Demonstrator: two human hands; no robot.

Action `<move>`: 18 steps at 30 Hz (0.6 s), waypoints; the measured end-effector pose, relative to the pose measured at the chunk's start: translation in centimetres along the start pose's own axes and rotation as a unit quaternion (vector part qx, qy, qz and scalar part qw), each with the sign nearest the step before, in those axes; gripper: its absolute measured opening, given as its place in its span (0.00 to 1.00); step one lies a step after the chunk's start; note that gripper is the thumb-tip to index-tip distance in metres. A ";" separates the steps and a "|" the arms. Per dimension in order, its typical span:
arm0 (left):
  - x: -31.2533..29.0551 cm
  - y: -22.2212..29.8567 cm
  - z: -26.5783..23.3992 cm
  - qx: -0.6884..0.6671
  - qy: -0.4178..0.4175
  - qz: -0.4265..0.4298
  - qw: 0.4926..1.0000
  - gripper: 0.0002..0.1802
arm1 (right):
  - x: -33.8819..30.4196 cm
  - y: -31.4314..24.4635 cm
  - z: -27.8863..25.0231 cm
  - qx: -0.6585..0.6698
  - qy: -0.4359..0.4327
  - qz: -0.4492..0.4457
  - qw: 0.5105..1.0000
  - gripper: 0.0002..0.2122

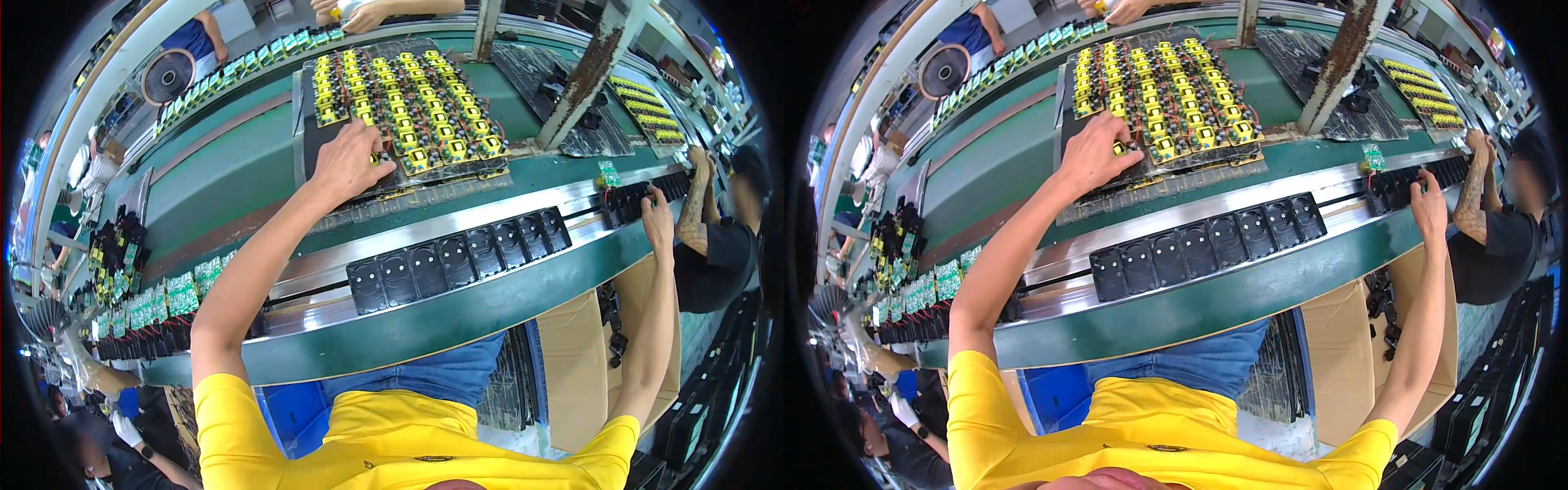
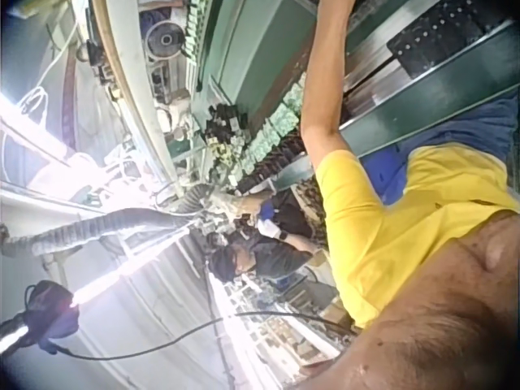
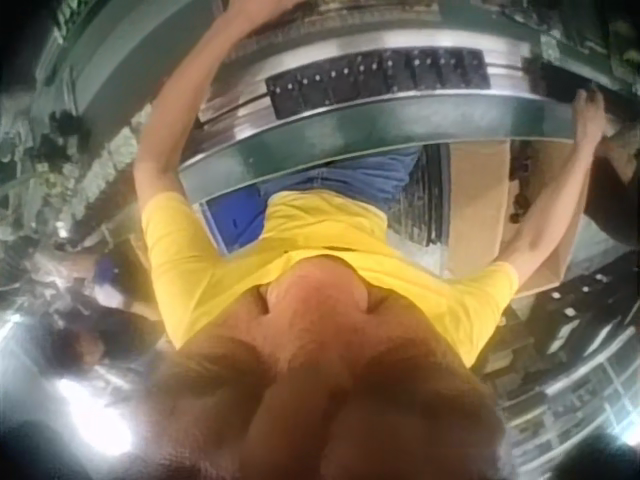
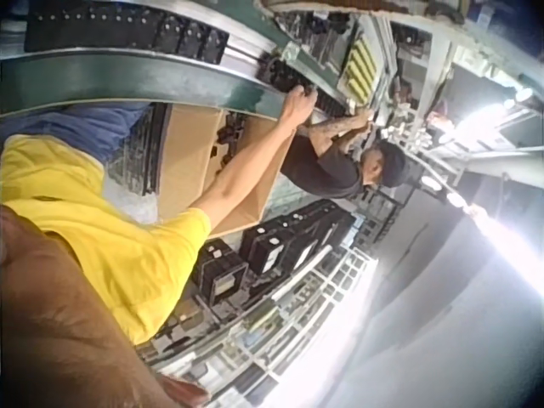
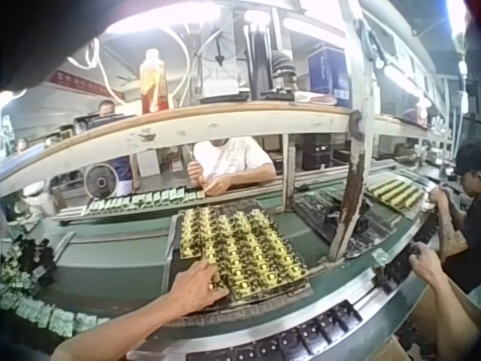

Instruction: Trimming components on printed circuit boards using wire cutters on an assembly line.

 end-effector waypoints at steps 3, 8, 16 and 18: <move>-0.5 0.5 -0.4 -0.004 -0.032 -0.001 0.999 0.19 | -3.8 -5.9 -0.7 0.014 -0.020 0.005 1.000 0.24; -2.4 0.9 -2.2 -0.058 -0.070 -0.003 0.996 0.24 | -7.3 -12.3 0.0 0.035 -0.059 -0.004 0.998 0.23; -10.3 6.6 -9.8 -0.334 0.020 0.037 0.942 0.49 | -18.5 -29.5 -4.5 0.145 0.093 -0.170 0.970 0.20; -11.9 8.2 -11.1 -0.351 0.041 0.061 0.934 0.52 | -22.7 -35.4 -3.3 0.374 0.014 -0.206 0.904 0.21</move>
Point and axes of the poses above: each hand's wrist, its own x-axis towards the middle knuckle, its own z-axis out of the palm, y = z × x, the point moved 10 cm from there along x, towards the middle knuckle, and after that the axes turned 15 degrees about x, right-handed, at the moved point
